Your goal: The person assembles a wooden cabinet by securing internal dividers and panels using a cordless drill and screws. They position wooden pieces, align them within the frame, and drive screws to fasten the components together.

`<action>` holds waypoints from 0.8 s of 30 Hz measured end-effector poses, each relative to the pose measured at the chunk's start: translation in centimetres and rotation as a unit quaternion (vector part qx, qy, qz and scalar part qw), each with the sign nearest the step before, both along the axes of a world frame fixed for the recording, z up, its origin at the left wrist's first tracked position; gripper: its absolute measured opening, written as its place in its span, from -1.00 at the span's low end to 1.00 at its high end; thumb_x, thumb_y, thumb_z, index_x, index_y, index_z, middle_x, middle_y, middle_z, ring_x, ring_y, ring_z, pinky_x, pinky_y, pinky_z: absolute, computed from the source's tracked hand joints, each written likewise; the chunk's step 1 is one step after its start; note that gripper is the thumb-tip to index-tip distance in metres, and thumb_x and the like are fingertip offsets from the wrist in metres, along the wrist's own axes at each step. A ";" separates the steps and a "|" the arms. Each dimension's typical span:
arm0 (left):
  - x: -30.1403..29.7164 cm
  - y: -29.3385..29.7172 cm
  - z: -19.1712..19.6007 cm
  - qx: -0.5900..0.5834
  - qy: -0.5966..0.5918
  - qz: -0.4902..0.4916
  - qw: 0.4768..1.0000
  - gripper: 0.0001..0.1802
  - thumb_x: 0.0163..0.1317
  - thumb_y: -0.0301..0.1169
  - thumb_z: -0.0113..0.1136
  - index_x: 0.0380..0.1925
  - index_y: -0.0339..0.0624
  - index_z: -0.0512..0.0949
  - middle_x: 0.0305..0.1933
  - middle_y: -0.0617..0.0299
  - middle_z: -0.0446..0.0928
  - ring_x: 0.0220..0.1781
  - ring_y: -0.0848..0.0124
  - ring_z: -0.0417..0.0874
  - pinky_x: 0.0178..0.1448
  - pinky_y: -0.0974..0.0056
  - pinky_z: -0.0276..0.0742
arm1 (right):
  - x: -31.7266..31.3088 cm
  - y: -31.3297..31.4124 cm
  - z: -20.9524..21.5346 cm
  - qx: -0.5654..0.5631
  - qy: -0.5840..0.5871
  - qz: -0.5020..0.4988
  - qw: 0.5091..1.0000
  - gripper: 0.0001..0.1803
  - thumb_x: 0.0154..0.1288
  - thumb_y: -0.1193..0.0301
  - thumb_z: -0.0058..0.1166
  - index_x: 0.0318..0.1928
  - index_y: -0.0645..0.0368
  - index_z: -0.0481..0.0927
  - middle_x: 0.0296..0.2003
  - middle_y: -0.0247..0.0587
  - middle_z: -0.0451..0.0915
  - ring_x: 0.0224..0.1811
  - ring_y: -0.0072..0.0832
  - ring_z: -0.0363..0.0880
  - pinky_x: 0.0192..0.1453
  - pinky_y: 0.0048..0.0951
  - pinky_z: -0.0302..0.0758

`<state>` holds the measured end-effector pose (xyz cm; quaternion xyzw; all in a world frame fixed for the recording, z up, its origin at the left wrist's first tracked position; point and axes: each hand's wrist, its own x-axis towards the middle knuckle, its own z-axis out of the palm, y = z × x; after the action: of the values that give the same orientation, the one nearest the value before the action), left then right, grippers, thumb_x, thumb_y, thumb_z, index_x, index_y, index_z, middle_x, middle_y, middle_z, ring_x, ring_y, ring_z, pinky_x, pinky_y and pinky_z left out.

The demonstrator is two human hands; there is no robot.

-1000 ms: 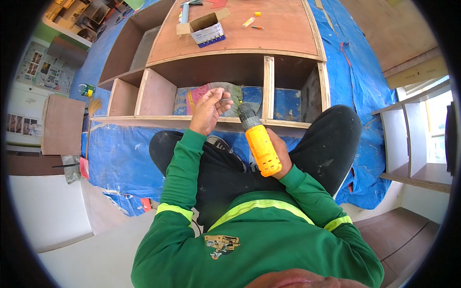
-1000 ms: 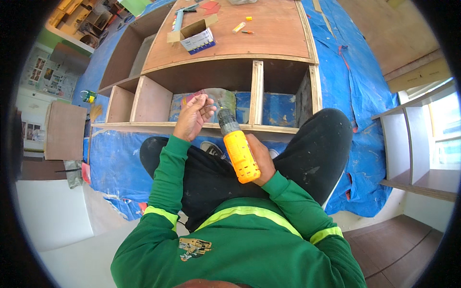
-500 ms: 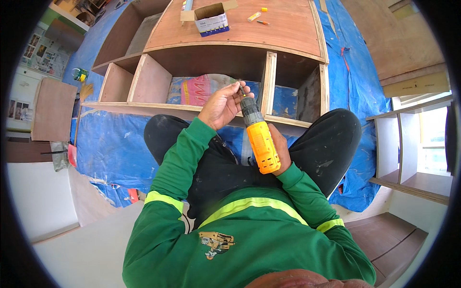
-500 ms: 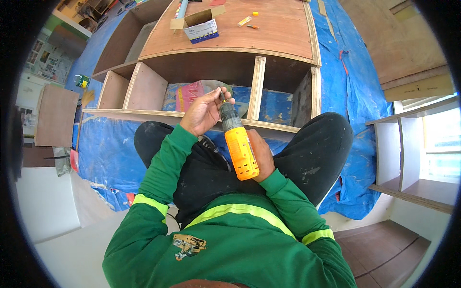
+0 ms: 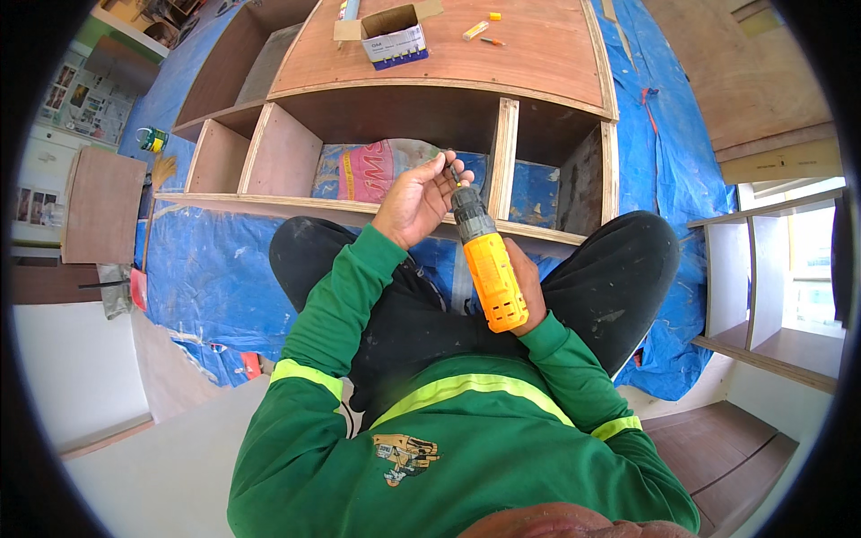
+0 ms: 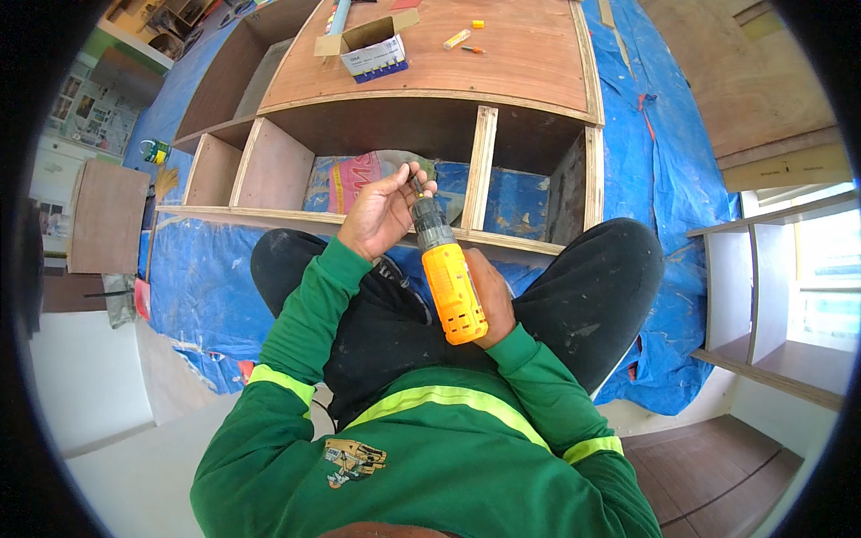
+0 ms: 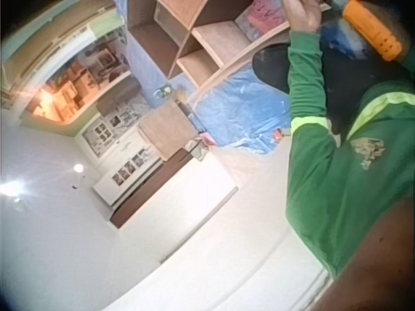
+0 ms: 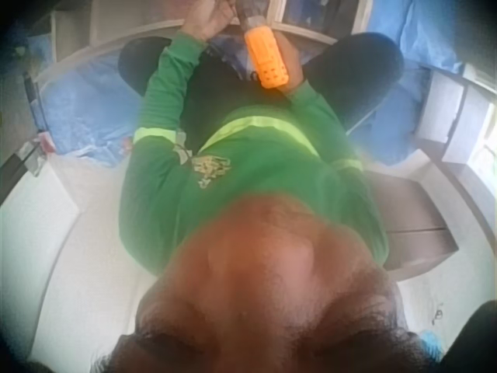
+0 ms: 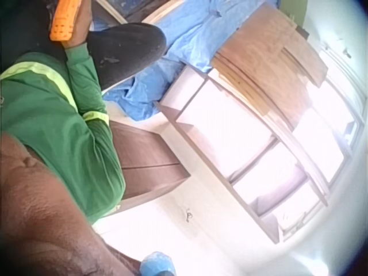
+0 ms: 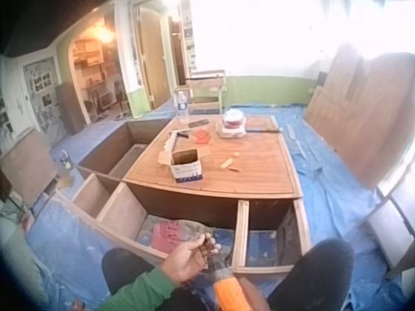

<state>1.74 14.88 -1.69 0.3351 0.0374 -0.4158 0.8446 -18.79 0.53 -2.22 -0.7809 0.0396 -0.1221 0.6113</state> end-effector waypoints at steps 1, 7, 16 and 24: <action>0.0 -0.1 0.0 -0.002 -0.001 -0.001 1.000 -0.76 0.67 -0.29 0.14 0.12 -0.20 0.61 0.04 0.18 0.69 0.23 0.20 0.71 0.44 0.08 0.63 | 0.0 0.0 0.0 0.004 0.006 0.002 1.000 -0.63 0.35 0.49 0.38 0.12 0.21 0.59 -0.18 -0.01 0.67 -0.13 -0.02 0.72 -0.07 -0.18 0.57; -0.2 -0.4 0.0 -0.007 -0.007 -0.005 1.000 -0.77 0.69 -0.28 0.12 0.10 -0.18 0.60 -0.01 0.19 0.66 0.21 0.20 0.70 0.39 0.11 0.64 | 0.0 -0.4 0.1 -0.016 0.010 0.006 1.000 -0.62 0.32 0.48 0.40 0.10 0.19 0.58 -0.19 0.02 0.67 -0.12 0.08 0.72 -0.08 -0.13 0.58; -0.4 -0.9 0.4 -0.023 -0.002 -0.016 1.000 -0.77 0.69 -0.24 0.13 0.03 -0.16 0.59 -0.09 0.22 0.64 0.23 0.18 0.70 0.37 0.13 0.67 | 0.2 -0.1 0.7 -0.050 -0.002 -0.011 0.999 -0.65 0.30 0.44 0.40 0.03 0.21 0.59 -0.24 -0.08 0.60 -0.21 -0.14 0.65 -0.10 -0.24 0.53; -0.8 -6.0 0.5 -0.060 0.092 0.057 0.992 -0.77 0.70 -0.17 0.09 -0.01 -0.04 0.60 -0.04 0.23 0.71 0.19 0.08 0.78 0.30 -0.11 0.74 | 1.7 -2.6 3.5 -0.348 0.019 -0.039 0.936 -0.66 0.38 0.36 0.21 0.11 0.11 0.52 -0.19 -0.05 0.56 -0.08 0.08 0.60 -0.02 0.03 0.44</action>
<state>0.94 8.91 -1.24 0.2414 0.1094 -0.3977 0.8784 -17.07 -2.06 1.32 -0.9450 0.0365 -0.1368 0.2949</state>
